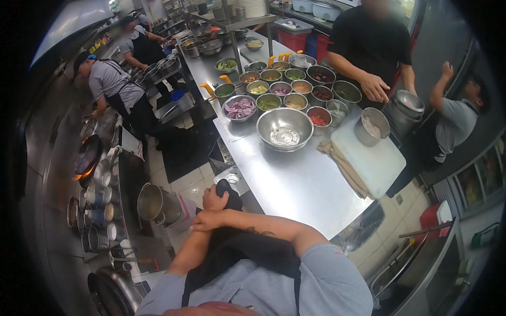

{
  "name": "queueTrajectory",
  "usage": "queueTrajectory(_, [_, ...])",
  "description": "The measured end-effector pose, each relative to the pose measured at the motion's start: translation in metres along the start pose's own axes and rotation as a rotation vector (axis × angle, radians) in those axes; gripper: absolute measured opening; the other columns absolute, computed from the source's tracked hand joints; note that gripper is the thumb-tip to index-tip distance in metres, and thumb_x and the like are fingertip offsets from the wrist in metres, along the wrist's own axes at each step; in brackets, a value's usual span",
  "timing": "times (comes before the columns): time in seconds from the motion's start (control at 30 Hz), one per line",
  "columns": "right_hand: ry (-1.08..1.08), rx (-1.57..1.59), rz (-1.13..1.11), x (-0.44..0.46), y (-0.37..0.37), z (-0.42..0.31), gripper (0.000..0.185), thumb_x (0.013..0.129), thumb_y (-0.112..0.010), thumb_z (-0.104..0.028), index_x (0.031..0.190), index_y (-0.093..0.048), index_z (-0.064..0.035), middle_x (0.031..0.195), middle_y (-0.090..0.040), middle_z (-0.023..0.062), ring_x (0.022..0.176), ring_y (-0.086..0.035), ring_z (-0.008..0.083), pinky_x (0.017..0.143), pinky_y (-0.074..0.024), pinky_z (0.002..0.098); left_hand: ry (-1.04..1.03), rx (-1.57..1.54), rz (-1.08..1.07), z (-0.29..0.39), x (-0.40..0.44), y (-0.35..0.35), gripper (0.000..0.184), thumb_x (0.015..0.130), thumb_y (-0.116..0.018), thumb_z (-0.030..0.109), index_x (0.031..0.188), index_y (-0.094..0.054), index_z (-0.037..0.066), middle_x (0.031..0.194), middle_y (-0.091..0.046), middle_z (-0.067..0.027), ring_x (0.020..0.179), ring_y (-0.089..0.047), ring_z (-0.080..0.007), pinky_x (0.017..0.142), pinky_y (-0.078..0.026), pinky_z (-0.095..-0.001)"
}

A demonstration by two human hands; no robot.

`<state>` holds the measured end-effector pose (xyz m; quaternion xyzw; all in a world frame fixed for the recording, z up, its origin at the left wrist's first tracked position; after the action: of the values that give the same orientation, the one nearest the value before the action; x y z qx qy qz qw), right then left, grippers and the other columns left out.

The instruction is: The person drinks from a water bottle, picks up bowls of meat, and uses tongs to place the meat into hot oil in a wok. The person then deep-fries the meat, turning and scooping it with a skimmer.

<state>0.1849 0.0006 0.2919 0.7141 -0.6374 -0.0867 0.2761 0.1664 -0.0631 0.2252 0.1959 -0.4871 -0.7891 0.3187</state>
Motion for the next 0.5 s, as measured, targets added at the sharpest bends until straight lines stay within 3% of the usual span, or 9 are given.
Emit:
queueTrajectory(0.13, [-0.040, 0.060, -0.052, 0.000, 0.001, 0.001, 0.048, 0.097, -0.048, -0.044, 0.094, -0.069, -0.0004, 0.088, -0.068, 0.0206, 0.084, -0.065, 0.0379, 0.080, -0.0496, 0.0442, -0.019, 0.002, 0.014, 0.002, 0.005, -0.003, 0.068, 0.071, -0.070, 0.043, 0.128, -0.056, 0.010, 0.120, -0.056, -0.0271, 0.110, -0.056, -0.0441, 0.091, -0.048, -0.0525])
queueTrajectory(0.5, [0.017, 0.017, -0.011, -0.001, 0.006, -0.011, 0.049, 0.097, -0.049, -0.040, 0.089, -0.067, 0.0043, 0.087, -0.066, 0.0242, 0.081, -0.063, 0.0407, 0.076, -0.0492, 0.0453, -0.093, 0.032, 0.054, -0.010, 0.006, -0.012, 0.063, 0.073, -0.069, 0.043, 0.125, -0.057, 0.009, 0.114, -0.059, -0.0259, 0.102, -0.059, -0.0446, 0.086, -0.049, -0.0527])
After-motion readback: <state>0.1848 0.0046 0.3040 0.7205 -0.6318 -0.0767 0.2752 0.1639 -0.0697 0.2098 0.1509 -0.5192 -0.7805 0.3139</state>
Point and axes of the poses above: each hand's wrist, its own x-axis towards the middle knuckle, its own y-axis out of the back of the hand, z = x × y, the point moved 3 cm from there along x, towards the middle knuckle
